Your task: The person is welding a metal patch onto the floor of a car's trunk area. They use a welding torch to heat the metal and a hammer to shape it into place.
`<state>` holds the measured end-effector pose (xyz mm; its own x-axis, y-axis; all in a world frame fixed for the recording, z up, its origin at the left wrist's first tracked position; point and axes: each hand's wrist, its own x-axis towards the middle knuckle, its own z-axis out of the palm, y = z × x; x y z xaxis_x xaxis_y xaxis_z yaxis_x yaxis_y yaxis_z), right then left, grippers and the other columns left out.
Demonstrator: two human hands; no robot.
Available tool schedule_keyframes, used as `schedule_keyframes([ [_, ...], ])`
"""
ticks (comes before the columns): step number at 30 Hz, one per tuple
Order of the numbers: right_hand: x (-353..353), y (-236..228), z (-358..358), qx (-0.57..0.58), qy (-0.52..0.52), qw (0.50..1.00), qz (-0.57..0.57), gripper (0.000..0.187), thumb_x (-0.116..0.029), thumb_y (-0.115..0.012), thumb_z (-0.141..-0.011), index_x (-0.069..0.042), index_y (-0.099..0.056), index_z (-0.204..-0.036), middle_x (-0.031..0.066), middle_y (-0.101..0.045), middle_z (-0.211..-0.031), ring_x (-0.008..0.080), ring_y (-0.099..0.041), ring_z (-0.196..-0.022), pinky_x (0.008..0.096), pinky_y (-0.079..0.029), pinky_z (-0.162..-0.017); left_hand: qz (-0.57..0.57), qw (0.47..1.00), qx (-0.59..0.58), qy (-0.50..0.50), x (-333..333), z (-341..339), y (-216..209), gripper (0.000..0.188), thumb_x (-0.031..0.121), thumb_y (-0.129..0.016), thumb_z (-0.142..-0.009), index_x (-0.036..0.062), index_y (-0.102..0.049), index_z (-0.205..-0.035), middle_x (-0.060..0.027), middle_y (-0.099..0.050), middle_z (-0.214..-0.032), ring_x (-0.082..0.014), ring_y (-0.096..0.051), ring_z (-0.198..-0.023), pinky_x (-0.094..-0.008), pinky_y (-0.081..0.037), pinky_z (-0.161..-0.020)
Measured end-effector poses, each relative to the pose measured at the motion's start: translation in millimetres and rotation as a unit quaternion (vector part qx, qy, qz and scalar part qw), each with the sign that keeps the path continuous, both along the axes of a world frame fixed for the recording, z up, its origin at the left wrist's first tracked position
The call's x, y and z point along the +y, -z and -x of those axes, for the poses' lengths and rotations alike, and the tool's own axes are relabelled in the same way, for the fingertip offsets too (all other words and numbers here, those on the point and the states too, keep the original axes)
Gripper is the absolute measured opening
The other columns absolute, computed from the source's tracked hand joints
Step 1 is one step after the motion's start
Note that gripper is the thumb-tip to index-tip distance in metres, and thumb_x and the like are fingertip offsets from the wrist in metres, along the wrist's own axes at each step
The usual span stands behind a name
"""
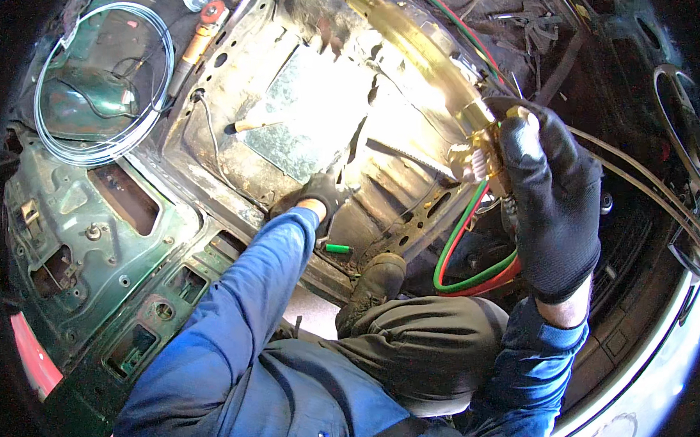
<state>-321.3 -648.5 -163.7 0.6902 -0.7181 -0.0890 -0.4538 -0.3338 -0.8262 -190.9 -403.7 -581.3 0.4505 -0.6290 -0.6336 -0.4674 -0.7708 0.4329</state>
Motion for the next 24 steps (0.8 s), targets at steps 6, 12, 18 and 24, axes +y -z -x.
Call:
schedule_keyframes([
  [6, 2, 9, 10, 0.04, -0.033, 0.998, 0.017, 0.039, -0.036, -0.06, -0.113, -0.002, -0.077, -0.124, 0.0117, -0.079, -0.11, 0.0165, -0.07, -0.098, 0.0341, -0.054, -0.093, 0.22, 0.95, -0.013, -0.219, -17, 8, -88, 0.055, 0.041, -0.067, -0.104, -0.0016, -0.063, -0.14, -0.0284, -0.071, -0.13, -0.0402, -0.069, -0.12, -0.0493, -0.055, -0.102],
  [12, 2, 46, 25, 0.027, -0.102, 0.989, -0.107, 0.053, -0.045, -0.066, -0.109, 0.0, -0.069, -0.136, 0.009, -0.075, -0.118, 0.014, -0.066, -0.107, 0.0335, -0.052, -0.097, 0.443, 0.75, 0.341, -0.355, -68, -27, -258, 0.07, 0.062, -0.049, -0.112, 0.0032, -0.059, -0.148, -0.01, -0.076, -0.111, -0.0108, -0.065, -0.073, -0.0251, -0.05, -0.062],
  [18, 17, 90, 50, -0.026, -0.16, 0.962, -0.219, 0.078, -0.064, -0.06, -0.107, 0.003, -0.06, -0.147, 0.0091, -0.069, -0.129, 0.0158, -0.064, -0.118, 0.0329, -0.051, -0.103, 0.415, 0.727, 0.394, -0.381, -74, -21, -265, 0.059, 0.062, -0.05, -0.112, 0.0085, -0.069, -0.128, -0.0029, -0.074, -0.095, -0.0085, -0.062, -0.072, -0.0258, -0.047, -0.062],
  [24, 28, 145, 118, 0.005, -0.018, 0.95, -0.313, 0.054, -0.046, -0.048, -0.117, -0.002, -0.066, -0.142, 0.0069, -0.076, -0.104, 0.0127, -0.068, -0.082, 0.0311, -0.056, -0.076, 0.405, 0.737, 0.369, -0.397, -63, -2, -278, 0.056, 0.055, -0.052, -0.113, 0.002, -0.069, -0.117, -0.0092, -0.076, -0.092, -0.0098, -0.058, -0.061, -0.0272, -0.045, -0.055],
])
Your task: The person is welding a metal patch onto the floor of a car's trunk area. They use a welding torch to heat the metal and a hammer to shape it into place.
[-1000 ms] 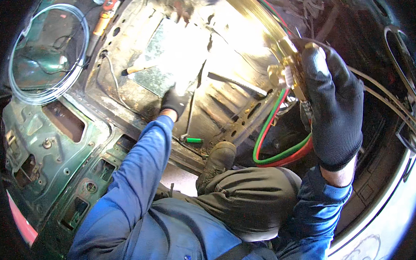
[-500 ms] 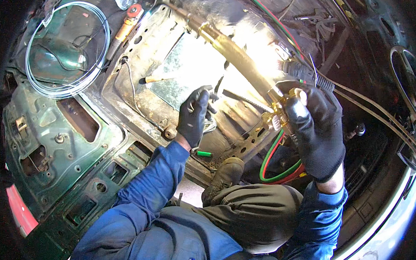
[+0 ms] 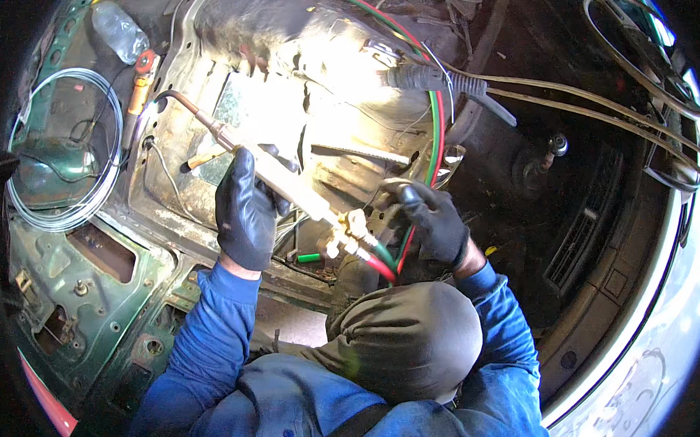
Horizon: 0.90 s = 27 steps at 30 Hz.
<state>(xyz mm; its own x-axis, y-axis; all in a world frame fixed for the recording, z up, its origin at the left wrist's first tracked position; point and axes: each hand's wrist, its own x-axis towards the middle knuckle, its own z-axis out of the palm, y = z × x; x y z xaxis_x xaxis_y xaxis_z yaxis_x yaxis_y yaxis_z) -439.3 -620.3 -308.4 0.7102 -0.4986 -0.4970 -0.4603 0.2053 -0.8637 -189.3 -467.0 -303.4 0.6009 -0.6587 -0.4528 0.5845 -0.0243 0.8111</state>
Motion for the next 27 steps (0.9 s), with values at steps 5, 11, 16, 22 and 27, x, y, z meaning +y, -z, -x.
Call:
schedule_keyframes([
  [5, 19, 111, 136, 0.148, 0.282, 0.946, -0.057, 0.038, -0.033, -0.06, -0.112, -0.003, -0.068, -0.135, 0.006, -0.074, -0.101, 0.0155, -0.069, -0.082, 0.0343, -0.059, -0.076, -0.011, 1.0, 0.016, -0.003, 5, 3, -1, 0.055, 0.055, -0.054, -0.112, 0.0024, -0.068, -0.119, -0.0087, -0.075, -0.091, -0.0102, -0.057, -0.061, -0.0283, -0.046, -0.056],
  [11, 42, 227, 156, 0.229, 0.154, 0.88, 0.387, 0.047, -0.022, -0.076, -0.099, -0.005, -0.063, -0.141, 0.0138, -0.072, -0.117, 0.029, -0.071, -0.106, 0.041, -0.058, -0.094, -0.007, 1.0, -0.007, 0.001, 9, -2, 0, 0.055, 0.055, -0.056, -0.112, 0.0015, -0.067, -0.121, -0.0097, -0.076, -0.091, -0.0101, -0.056, -0.06, -0.0279, -0.045, -0.056],
  [16, 17, 235, 156, 0.211, 0.154, 0.845, 0.466, 0.033, -0.019, -0.07, -0.102, -0.007, -0.072, -0.132, 0.0179, -0.073, -0.131, 0.035, -0.068, -0.124, 0.0434, -0.052, -0.11, 0.007, 1.0, 0.019, 0.02, 4, -1, 1, 0.05, 0.053, -0.055, -0.112, 0.0046, -0.067, -0.117, -0.0085, -0.075, -0.089, -0.01, -0.058, -0.061, -0.0264, -0.045, -0.056],
  [22, 24, 105, 151, 0.213, 0.134, 0.881, 0.401, 0.029, -0.016, -0.063, -0.108, -0.004, -0.073, -0.132, 0.018, -0.073, -0.133, 0.0345, -0.07, -0.123, 0.043, -0.054, -0.109, -0.006, 0.999, -0.029, 0.014, 14, -16, 7, 0.052, 0.053, -0.048, -0.115, 0.0056, -0.068, -0.113, -0.0059, -0.075, -0.088, -0.0088, -0.061, -0.064, -0.026, -0.047, -0.06],
  [27, 28, 6, 131, 0.197, 0.071, 0.899, 0.384, 0.028, -0.011, -0.064, -0.107, -0.003, -0.073, -0.133, 0.0172, -0.076, -0.126, 0.0318, -0.075, -0.113, 0.039, -0.058, -0.098, -0.026, 0.988, -0.103, 0.117, 21, -29, 1, 0.057, 0.056, -0.045, -0.115, 0.0044, -0.067, -0.11, -0.009, -0.076, -0.092, -0.0153, -0.069, -0.08, -0.0308, -0.053, -0.075],
])
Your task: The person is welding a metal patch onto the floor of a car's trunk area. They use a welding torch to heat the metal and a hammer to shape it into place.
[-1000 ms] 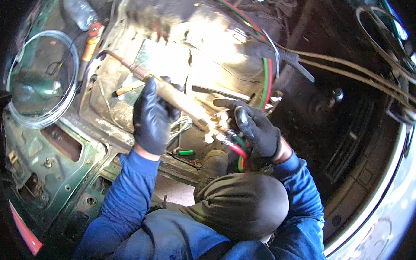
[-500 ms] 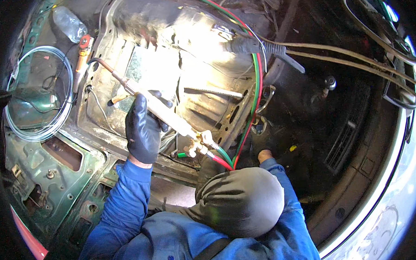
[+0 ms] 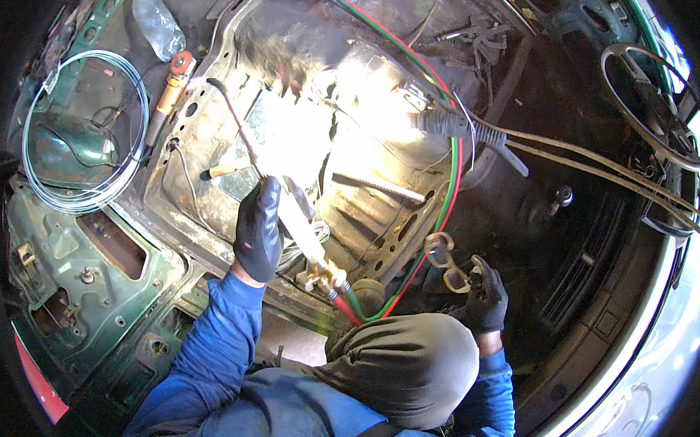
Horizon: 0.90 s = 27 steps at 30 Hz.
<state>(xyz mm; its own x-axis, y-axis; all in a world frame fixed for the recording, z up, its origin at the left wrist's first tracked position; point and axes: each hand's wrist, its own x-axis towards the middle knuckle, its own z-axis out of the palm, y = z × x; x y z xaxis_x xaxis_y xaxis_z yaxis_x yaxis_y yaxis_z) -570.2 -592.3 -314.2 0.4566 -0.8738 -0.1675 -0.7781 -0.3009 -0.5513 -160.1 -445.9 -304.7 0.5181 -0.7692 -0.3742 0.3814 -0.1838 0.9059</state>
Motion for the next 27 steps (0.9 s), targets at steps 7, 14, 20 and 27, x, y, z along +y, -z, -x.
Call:
schedule_keyframes([
  [7, -28, -88, -145, -0.053, -0.213, 0.975, -0.007, 0.039, -0.03, -0.055, -0.114, 0.0, -0.071, -0.134, 0.0175, -0.074, -0.106, 0.0291, -0.071, -0.086, 0.0385, -0.057, -0.077, 0.114, 0.984, -0.086, 0.106, 1, -4, -7, 0.067, 0.055, -0.045, -0.115, -0.0034, -0.065, -0.14, -0.0179, -0.072, -0.137, -0.0208, -0.065, -0.11, -0.0379, -0.048, -0.107],
  [14, -66, -122, -210, -0.123, -0.367, 0.922, 0.009, 0.033, -0.019, -0.061, -0.107, -0.003, -0.071, -0.134, 0.0207, -0.075, -0.11, 0.0383, -0.074, -0.099, 0.042, -0.059, -0.088, 0.131, 0.973, -0.08, 0.171, 4, -8, -22, 0.062, 0.056, -0.049, -0.113, -0.0025, -0.067, -0.119, -0.0213, -0.065, -0.145, -0.0255, -0.062, -0.127, -0.0414, -0.046, -0.111],
  [20, -77, -124, -217, -0.14, -0.286, 0.947, -0.03, 0.039, -0.031, -0.054, -0.115, -0.002, -0.073, -0.135, 0.0113, -0.078, -0.108, 0.016, -0.069, -0.08, 0.031, -0.056, -0.078, 0.067, 0.973, -0.063, 0.21, 7, -19, -32, 0.06, 0.057, -0.057, -0.11, -0.0012, -0.069, -0.118, -0.0118, -0.071, -0.113, -0.0219, -0.066, -0.111, -0.0392, -0.05, -0.105],
  [27, -90, -56, -208, -0.254, -0.12, 0.937, -0.207, 0.039, -0.031, -0.057, -0.116, -0.003, -0.07, -0.14, 0.0001, -0.072, -0.093, 0.0068, -0.059, -0.072, 0.025, -0.049, -0.067, 0.109, 0.983, -0.089, 0.119, 11, -16, -38, 0.06, 0.055, -0.054, -0.112, -0.0021, -0.07, -0.119, -0.01, -0.072, -0.109, -0.0202, -0.067, -0.102, -0.0373, -0.054, -0.096],
])
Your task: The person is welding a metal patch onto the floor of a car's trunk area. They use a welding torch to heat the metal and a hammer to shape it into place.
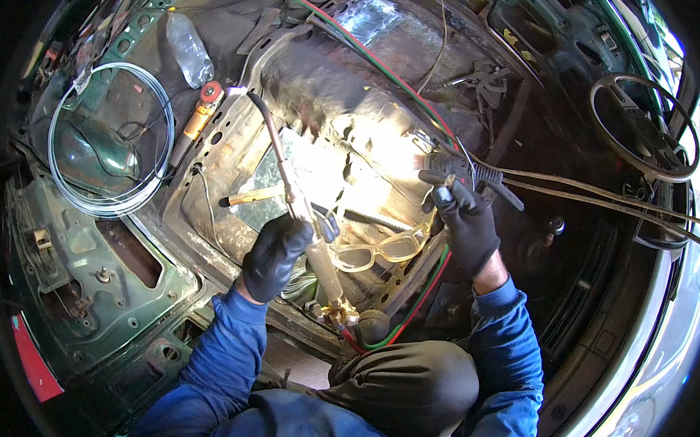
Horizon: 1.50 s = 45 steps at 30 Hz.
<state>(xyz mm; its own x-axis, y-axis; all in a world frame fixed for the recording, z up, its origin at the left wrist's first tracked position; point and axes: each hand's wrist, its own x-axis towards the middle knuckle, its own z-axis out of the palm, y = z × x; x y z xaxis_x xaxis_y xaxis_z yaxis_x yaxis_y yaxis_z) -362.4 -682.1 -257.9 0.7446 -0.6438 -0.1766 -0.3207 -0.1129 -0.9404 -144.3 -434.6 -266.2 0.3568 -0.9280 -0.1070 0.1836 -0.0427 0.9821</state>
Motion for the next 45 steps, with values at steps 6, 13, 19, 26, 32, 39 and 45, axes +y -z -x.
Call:
schedule_keyframes([
  [6, 15, 15, 12, 0.023, 0.029, 0.992, 0.12, 0.056, -0.039, -0.063, -0.112, -0.003, -0.056, -0.155, 0.0061, -0.073, -0.12, 0.0114, -0.069, -0.092, 0.0316, -0.059, -0.078, -0.027, 0.998, -0.004, -0.064, 1, -2, -12, 0.051, 0.048, -0.053, -0.114, -0.0008, -0.069, -0.114, -0.0096, -0.07, -0.107, -0.0189, -0.065, -0.106, -0.0361, -0.05, -0.102],
  [13, 53, -4, 23, 0.053, -0.091, 0.985, -0.134, 0.056, -0.042, -0.056, -0.114, 0.001, -0.056, -0.151, 0.0175, -0.068, -0.139, 0.0231, -0.064, -0.127, 0.0387, -0.05, -0.11, -0.039, 0.989, 0.036, -0.136, 0, -4, -12, 0.056, 0.052, -0.05, -0.114, 0.0005, -0.07, -0.119, -0.0086, -0.072, -0.108, -0.0178, -0.068, -0.103, -0.0346, -0.053, -0.092],
  [19, 81, 8, -8, -0.06, -0.282, 0.919, -0.269, 0.064, -0.05, -0.046, -0.117, -0.001, -0.049, -0.158, 0.0119, -0.067, -0.137, 0.0194, -0.065, -0.123, 0.0376, -0.051, -0.108, -0.068, 0.972, 0.086, -0.209, -13, 2, -13, 0.054, 0.057, -0.05, -0.113, 0.0074, -0.071, -0.113, -0.0032, -0.07, -0.099, -0.0123, -0.064, -0.084, -0.0289, -0.051, -0.074],
  [26, 78, -18, -21, -0.026, -0.269, 0.927, -0.261, 0.075, -0.063, -0.046, -0.112, -0.005, -0.049, -0.16, 0.006, -0.066, -0.134, 0.0112, -0.06, -0.118, 0.0333, -0.051, -0.104, -0.07, 0.938, 0.131, -0.313, -22, 4, -8, 0.054, 0.058, -0.052, -0.112, 0.0072, -0.07, -0.114, -0.0002, -0.067, -0.093, -0.0095, -0.061, -0.076, -0.0256, -0.049, -0.067],
  [32, 94, -31, -20, -0.007, -0.203, 0.938, -0.282, 0.067, -0.047, -0.064, -0.11, -0.003, -0.046, -0.159, 0.0068, -0.064, -0.134, 0.0124, -0.057, -0.121, 0.0343, -0.05, -0.103, -0.027, 0.938, 0.073, -0.337, -21, 2, 24, 0.055, 0.057, -0.052, -0.113, 0.0059, -0.07, -0.117, 0.0003, -0.066, -0.092, -0.0108, -0.058, -0.076, -0.0287, -0.047, -0.07],
  [39, 93, -39, -20, -0.005, -0.025, 0.982, -0.189, 0.041, -0.023, -0.066, -0.11, 0.0, -0.06, -0.143, -0.0004, -0.064, -0.102, 0.0052, -0.054, -0.089, 0.0254, -0.047, -0.08, -0.213, 0.941, -0.176, -0.195, 4, -5, 60, 0.042, 0.042, -0.074, -0.102, 0.0011, -0.069, -0.11, -0.0184, -0.075, -0.1, -0.0345, -0.073, -0.096, -0.0428, -0.056, -0.087],
  [45, 74, -38, -9, -0.036, 0.057, 0.977, -0.203, 0.036, -0.013, -0.062, -0.108, 0.001, -0.062, -0.141, -0.0009, -0.066, -0.105, 0.0038, -0.055, -0.089, 0.0243, -0.047, -0.08, -0.282, 0.809, -0.506, -0.102, 37, 11, 66, 0.029, 0.014, -0.073, -0.087, 0.0096, -0.066, -0.114, -0.0152, -0.07, -0.114, -0.0405, -0.064, -0.106, -0.0538, -0.048, -0.087],
])
